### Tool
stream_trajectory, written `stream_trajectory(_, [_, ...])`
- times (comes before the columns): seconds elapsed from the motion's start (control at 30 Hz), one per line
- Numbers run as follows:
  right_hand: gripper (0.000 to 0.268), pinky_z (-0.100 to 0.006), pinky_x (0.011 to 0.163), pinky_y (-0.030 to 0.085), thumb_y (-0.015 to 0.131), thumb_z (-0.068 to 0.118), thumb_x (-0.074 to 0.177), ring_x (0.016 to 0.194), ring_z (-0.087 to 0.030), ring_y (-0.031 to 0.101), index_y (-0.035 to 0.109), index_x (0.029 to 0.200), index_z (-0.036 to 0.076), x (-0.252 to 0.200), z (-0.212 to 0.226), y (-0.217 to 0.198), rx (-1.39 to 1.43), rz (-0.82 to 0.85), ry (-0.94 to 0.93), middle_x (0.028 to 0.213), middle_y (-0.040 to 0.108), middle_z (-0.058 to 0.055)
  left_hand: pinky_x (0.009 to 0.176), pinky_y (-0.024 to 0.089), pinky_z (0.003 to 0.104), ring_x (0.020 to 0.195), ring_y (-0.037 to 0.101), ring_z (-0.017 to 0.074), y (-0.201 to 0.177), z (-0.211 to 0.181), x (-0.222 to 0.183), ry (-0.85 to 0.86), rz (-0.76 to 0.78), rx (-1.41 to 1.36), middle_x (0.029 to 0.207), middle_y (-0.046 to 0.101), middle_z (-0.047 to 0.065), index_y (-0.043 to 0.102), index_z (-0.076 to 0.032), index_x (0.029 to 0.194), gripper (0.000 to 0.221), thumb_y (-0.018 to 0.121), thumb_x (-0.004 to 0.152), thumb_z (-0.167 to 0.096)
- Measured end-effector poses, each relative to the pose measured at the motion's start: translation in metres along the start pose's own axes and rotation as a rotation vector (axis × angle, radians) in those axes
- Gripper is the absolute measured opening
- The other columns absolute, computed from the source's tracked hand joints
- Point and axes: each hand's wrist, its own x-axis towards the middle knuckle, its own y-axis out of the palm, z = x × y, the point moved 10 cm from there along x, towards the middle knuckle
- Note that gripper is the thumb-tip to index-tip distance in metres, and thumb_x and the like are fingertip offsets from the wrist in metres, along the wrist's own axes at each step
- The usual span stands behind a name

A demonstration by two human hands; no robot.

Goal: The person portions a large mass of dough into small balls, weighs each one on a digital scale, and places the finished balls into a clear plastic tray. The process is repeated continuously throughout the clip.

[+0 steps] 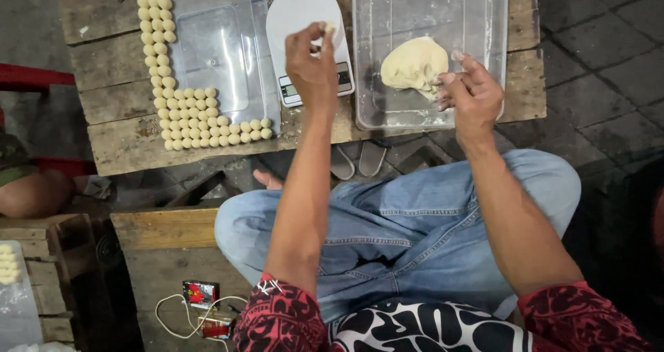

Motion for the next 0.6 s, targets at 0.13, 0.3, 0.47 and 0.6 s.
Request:
stream_trajectory(0.13, [0.035,-0.024,0.05,0.056,0.077,0.008,0.094,0.056,-0.01,0.062,0.072,0.128,0.001,0.002,0.001,0.0,-0.023,0.0,-0.03,0.072,0.069,-0.005,0.079,0.062,0.033,0.098,0.069,0.0211,-0.011,0.02,0.026,0.077,-0.06,0.139,0.108,0.071,0.008,0.061,-0.007,0.122,0.031,0.073,0.093,-0.002])
stream_trajectory(0.3, [0.032,-0.023,0.049,0.055,0.074,0.009,0.097,0.058,-0.009,0.062,0.071,0.128,0.001,0.004,-0.006,-0.001,-0.02,0.018,-0.017,0.073,0.068,-0.005,0.062,0.054,0.041,0.095,0.058,0.0312,0.004,0.056,0.033,0.293,-0.024,0.669,0.111,0.067,0.004,0.076,-0.016,0.111,0.034,0.081,0.08,0.0])
stream_trajectory(0.47, [0.03,-0.023,0.049,0.055,0.075,0.01,0.097,0.057,-0.01,0.062,0.073,0.126,0.003,0.007,-0.009,-0.003,-0.028,-0.001,-0.034,0.072,0.068,-0.005,0.067,0.051,0.046,0.104,0.053,0.0316,0.008,0.036,0.021,0.283,0.054,0.745,0.122,0.058,0.007,0.067,-0.013,0.125,0.041,0.075,0.085,-0.011])
stream_trajectory(0.6, [0.024,-0.023,0.048,0.053,0.07,0.006,0.097,0.059,-0.009,0.062,0.072,0.121,0.003,0.006,-0.007,-0.005,-0.013,-0.009,-0.036,0.08,0.072,-0.007,0.08,0.058,0.043,0.099,0.059,0.0307,0.0,0.032,0.02,0.23,-0.026,0.495,0.116,0.058,0.013,0.063,-0.009,0.125,0.04,0.074,0.088,0.003])
